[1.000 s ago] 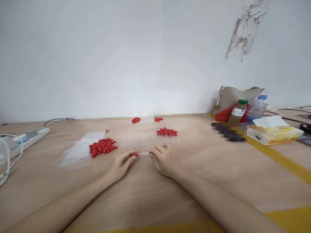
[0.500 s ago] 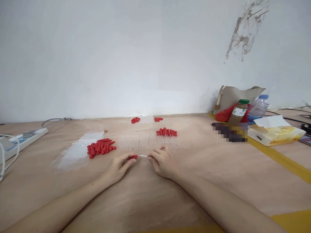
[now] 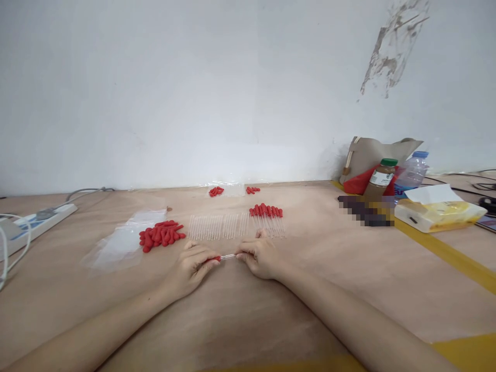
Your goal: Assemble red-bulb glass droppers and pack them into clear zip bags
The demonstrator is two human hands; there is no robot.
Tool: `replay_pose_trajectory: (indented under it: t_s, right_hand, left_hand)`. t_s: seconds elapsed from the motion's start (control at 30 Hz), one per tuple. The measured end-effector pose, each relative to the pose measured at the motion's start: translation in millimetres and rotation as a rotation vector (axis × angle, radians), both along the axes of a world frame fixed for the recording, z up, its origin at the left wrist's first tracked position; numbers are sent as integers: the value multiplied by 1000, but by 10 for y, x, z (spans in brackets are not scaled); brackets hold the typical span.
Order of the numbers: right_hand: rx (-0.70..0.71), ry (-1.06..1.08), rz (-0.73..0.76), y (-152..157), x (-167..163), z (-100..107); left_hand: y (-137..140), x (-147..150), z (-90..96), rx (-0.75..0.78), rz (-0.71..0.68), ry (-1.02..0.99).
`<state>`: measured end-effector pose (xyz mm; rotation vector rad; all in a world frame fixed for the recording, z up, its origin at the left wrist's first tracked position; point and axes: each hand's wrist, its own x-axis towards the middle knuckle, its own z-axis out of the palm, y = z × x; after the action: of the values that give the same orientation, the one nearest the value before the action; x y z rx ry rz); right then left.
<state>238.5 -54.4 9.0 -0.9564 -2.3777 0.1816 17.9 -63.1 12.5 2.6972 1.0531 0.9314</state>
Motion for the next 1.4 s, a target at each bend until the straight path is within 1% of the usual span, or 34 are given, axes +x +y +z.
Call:
replay_pose_trajectory:
  t_s: [0.13, 0.23, 0.3, 0.47, 0.73, 0.8, 0.9, 1.0, 1.07, 1.13, 1.23, 1.27, 1.33, 1.4]
  right_hand:
    - [168, -82, -6, 17, 18, -13]
    - [258, -89, -43, 4, -9, -68]
    - [258, -72, -58, -17, -39, -93]
    - [156, -50, -63, -74, -110, -68]
    - [70, -68, -95, -109, -172, -44]
    - [86, -85, -111, -117, -189, -20]
    - [178, -138, -135, -142, -203, 41]
    - [232, -206, -171, -164, -168, 95]
    - [193, -194, -252, -146, -107, 115]
    - [80, -102, -397, -79, -24, 130]
    - [-160, 67, -641, 114, 95, 161]
    - [-207, 93, -710, 194, 121, 175]
    - [-230, 97, -813, 357, 143, 202]
    - [-212, 71, -869, 506, 123, 217]
  left_hand:
    - [-2, 15, 11, 79, -20, 47]
    - [10, 22, 5, 93, -13, 55]
    - [18, 20, 1, 87, -16, 58]
    - [11, 12, 10, 73, -46, 57]
    - [38, 15, -5, 68, -82, 58]
    - [61, 4, 0, 80, -65, 70]
    - [96, -33, 12, 125, -27, 73]
    - [112, -81, 7, 156, 32, 3]
    - [112, -104, -6, 115, 94, -70]
    - [108, -112, -19, 30, 115, -102]
    - [108, -100, -30, -88, 53, -24]
    - [111, -94, -30, -113, 38, 10]
    - [120, -84, -28, -150, 36, 50]
    - [127, -80, -24, -169, 44, 56]
